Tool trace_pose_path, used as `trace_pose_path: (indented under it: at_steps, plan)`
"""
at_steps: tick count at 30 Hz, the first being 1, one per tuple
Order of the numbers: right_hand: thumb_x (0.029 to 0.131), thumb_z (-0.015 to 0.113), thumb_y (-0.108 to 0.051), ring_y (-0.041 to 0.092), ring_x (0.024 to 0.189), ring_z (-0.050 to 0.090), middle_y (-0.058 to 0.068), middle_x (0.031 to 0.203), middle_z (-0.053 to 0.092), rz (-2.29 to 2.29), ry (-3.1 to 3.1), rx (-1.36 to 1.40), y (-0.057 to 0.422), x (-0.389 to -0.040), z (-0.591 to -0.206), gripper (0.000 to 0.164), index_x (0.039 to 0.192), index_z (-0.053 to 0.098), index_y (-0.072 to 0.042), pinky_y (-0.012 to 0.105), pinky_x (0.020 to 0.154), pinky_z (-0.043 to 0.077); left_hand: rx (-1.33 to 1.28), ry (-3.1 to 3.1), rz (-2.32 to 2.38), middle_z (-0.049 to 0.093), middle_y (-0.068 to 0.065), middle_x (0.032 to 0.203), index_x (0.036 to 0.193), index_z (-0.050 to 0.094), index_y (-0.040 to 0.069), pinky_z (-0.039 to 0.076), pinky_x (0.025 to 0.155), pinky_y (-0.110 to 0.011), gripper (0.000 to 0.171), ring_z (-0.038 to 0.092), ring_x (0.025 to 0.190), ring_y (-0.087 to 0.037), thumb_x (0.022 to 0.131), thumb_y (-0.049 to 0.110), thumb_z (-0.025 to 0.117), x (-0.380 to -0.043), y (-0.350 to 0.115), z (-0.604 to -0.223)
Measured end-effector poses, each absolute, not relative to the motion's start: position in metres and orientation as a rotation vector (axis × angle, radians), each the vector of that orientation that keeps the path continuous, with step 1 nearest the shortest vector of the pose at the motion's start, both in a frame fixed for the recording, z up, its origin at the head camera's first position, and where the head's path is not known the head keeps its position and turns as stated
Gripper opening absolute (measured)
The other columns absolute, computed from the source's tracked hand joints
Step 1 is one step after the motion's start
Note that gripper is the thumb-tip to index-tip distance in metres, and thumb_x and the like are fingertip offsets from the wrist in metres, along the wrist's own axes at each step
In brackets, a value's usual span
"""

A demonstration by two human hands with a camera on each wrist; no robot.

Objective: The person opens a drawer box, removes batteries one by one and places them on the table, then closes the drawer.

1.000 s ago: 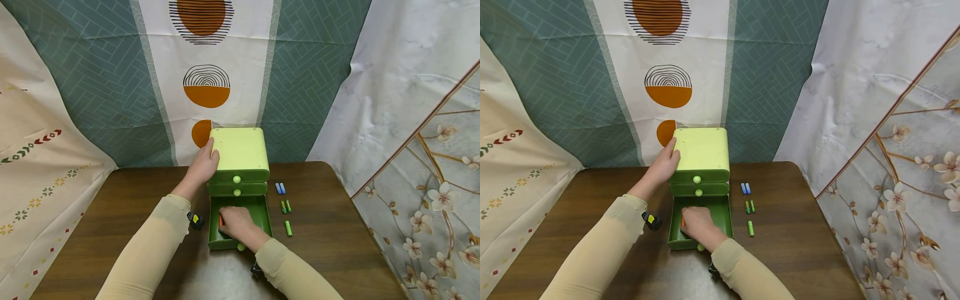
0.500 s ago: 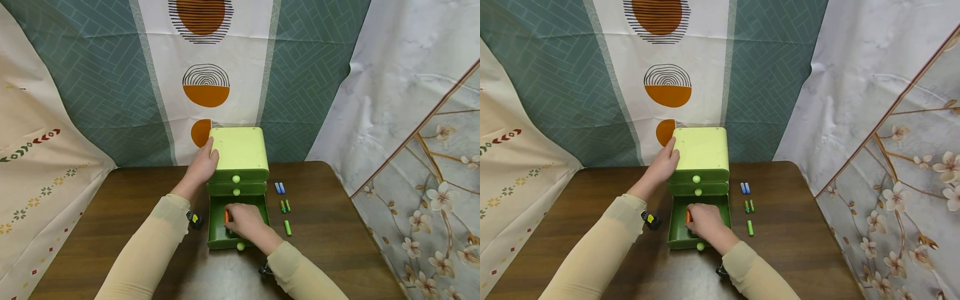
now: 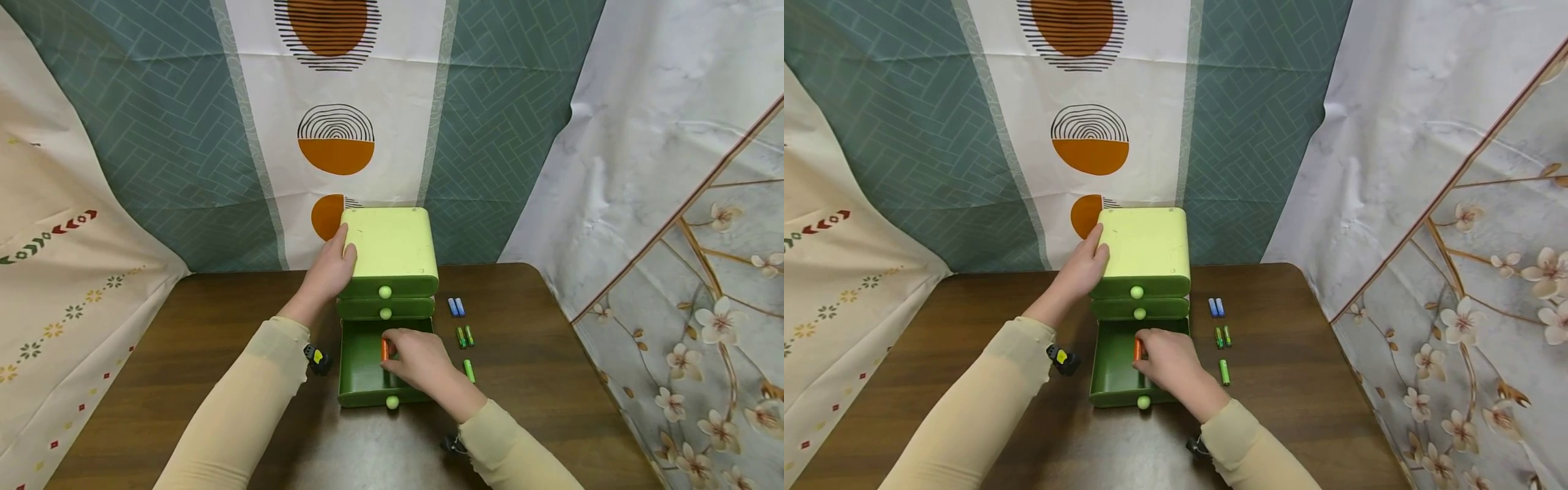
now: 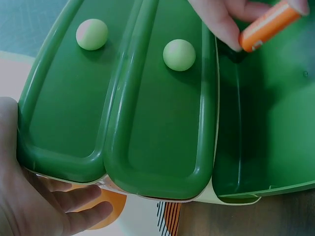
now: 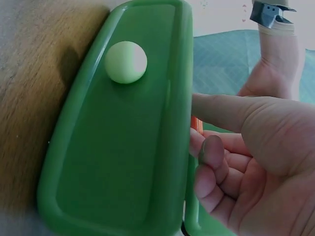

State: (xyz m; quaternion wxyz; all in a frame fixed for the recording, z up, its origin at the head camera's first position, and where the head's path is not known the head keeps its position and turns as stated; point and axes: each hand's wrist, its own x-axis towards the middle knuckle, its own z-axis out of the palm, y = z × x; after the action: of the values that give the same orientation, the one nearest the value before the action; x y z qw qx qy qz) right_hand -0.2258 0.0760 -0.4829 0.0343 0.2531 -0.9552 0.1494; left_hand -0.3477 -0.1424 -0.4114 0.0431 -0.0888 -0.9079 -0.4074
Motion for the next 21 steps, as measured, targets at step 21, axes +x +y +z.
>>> trace_pose_path:
  at_steps: [21]
  plan:
    - [0.093,0.093,-0.029,0.009,0.076,0.067,-0.010,0.098,0.075,0.520,-2.907,0.671,0.112,-0.218,-0.481,0.044,0.131,0.077,-0.013,0.030,0.061,0.052,-0.284,-2.769,-1.234,0.021,-0.017,0.182,0.179,0.012,0.010,0.020,0.133,-0.055,0.070,0.022,0.167,-0.036,0.117,0.038,0.028,-0.349,-0.142,-0.412]
